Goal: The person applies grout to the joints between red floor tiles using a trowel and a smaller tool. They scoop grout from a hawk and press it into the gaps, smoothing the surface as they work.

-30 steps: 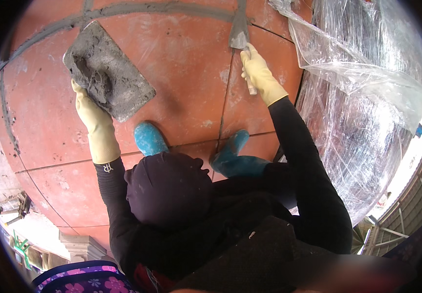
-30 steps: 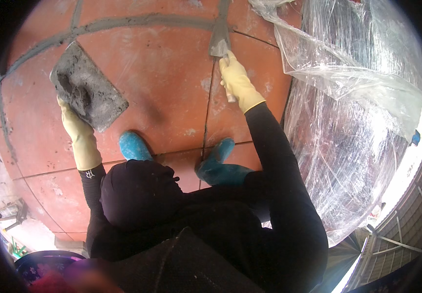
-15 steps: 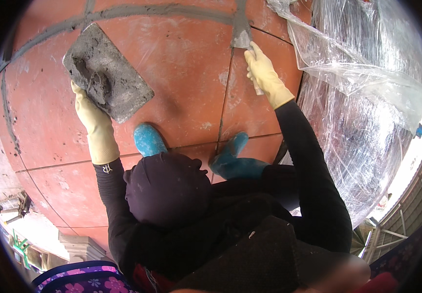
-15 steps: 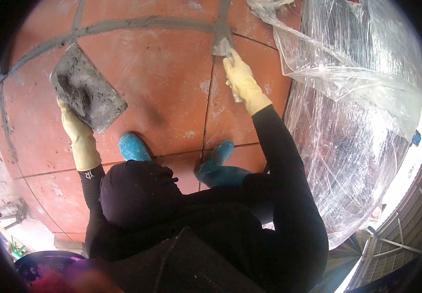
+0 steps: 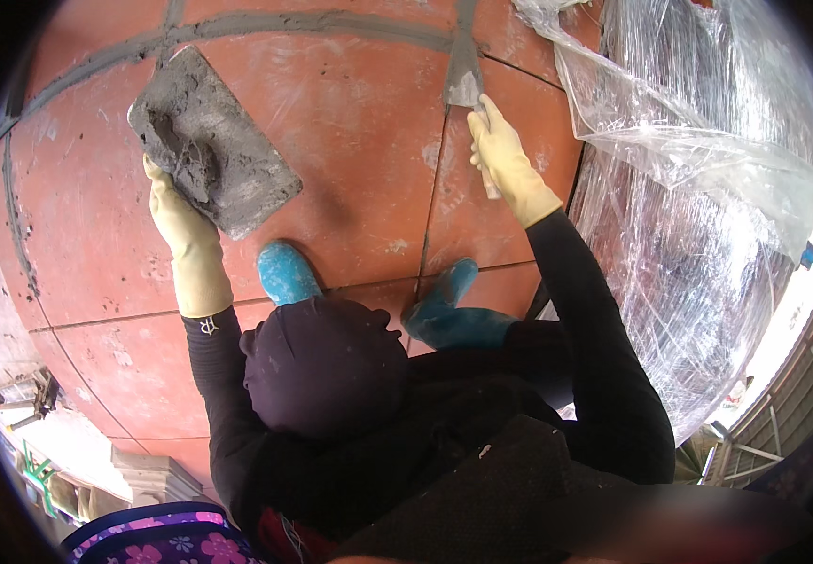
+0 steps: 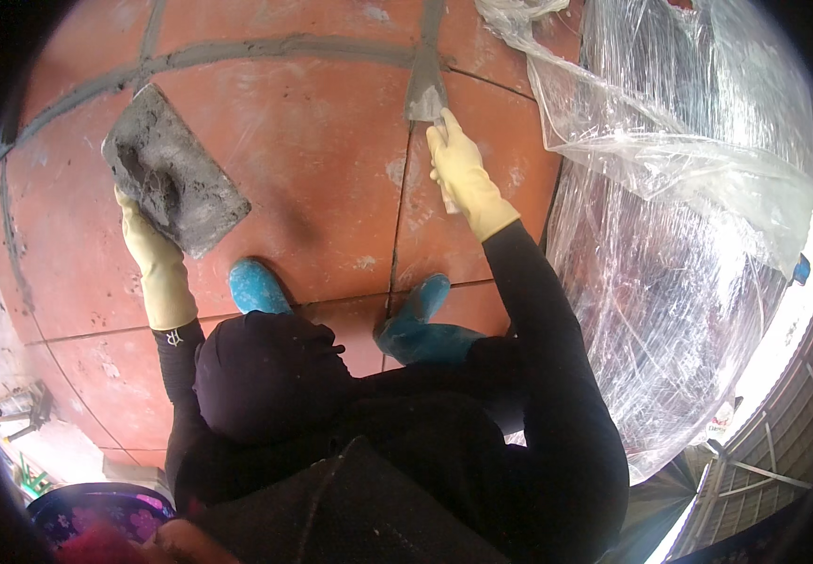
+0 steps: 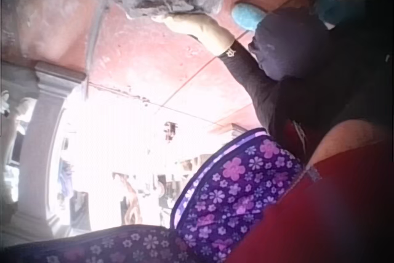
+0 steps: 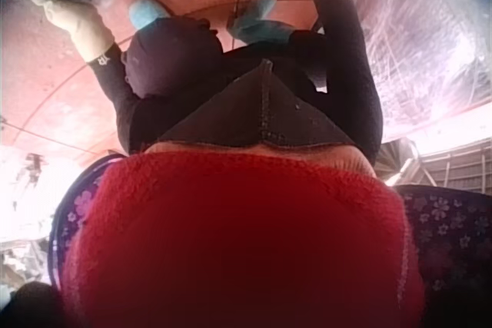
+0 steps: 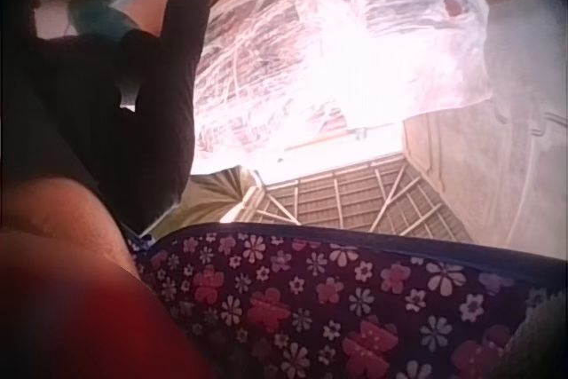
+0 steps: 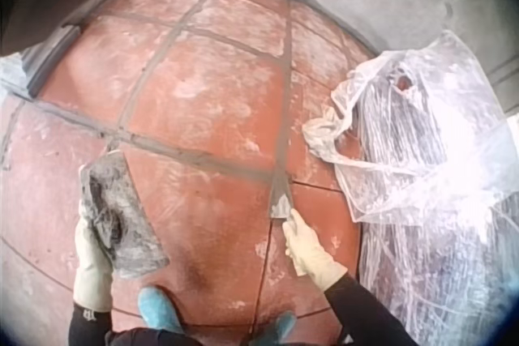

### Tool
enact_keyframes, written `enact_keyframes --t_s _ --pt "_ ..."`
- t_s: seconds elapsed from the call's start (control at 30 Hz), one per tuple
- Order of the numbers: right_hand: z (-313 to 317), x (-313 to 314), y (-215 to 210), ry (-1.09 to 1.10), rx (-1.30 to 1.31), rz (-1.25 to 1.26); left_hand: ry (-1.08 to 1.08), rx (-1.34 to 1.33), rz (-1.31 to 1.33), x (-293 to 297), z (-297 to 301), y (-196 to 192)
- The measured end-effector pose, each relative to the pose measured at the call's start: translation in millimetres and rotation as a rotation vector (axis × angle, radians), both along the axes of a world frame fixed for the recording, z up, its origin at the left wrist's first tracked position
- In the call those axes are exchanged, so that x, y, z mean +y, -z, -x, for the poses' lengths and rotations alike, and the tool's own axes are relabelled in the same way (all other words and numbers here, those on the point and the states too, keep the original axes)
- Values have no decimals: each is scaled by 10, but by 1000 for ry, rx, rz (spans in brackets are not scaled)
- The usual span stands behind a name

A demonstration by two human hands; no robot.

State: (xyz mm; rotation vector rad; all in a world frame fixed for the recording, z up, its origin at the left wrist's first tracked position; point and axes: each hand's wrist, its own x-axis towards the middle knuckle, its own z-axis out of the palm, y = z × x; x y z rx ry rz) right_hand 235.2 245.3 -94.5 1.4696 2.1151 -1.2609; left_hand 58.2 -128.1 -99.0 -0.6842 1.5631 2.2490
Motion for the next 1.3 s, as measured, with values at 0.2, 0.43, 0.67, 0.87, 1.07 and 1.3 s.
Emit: enact_keyframes --t_s 0.2,0.43,0.67,0.87,1.07,1.3 --pt "-282 -110 107 -91 -124 -8 -69 29 60 -6 16 -91" --pt "-688 -141 -312 -94 -239 58 -40 -3 34 -16 13 -34" --pt "-113 41 5 -22 -19 5 -13 56 -13 11 11 -74" --pt "-645 -109 12 -71 -108 135 -104 50 38 -11 -13 -98" --pt "-735 54 -123 -561 -29 -170 -131 21 23 -82 40 18" --pt "1120 92 61 -1070 225 -506 -161 83 32 -43 47 16"
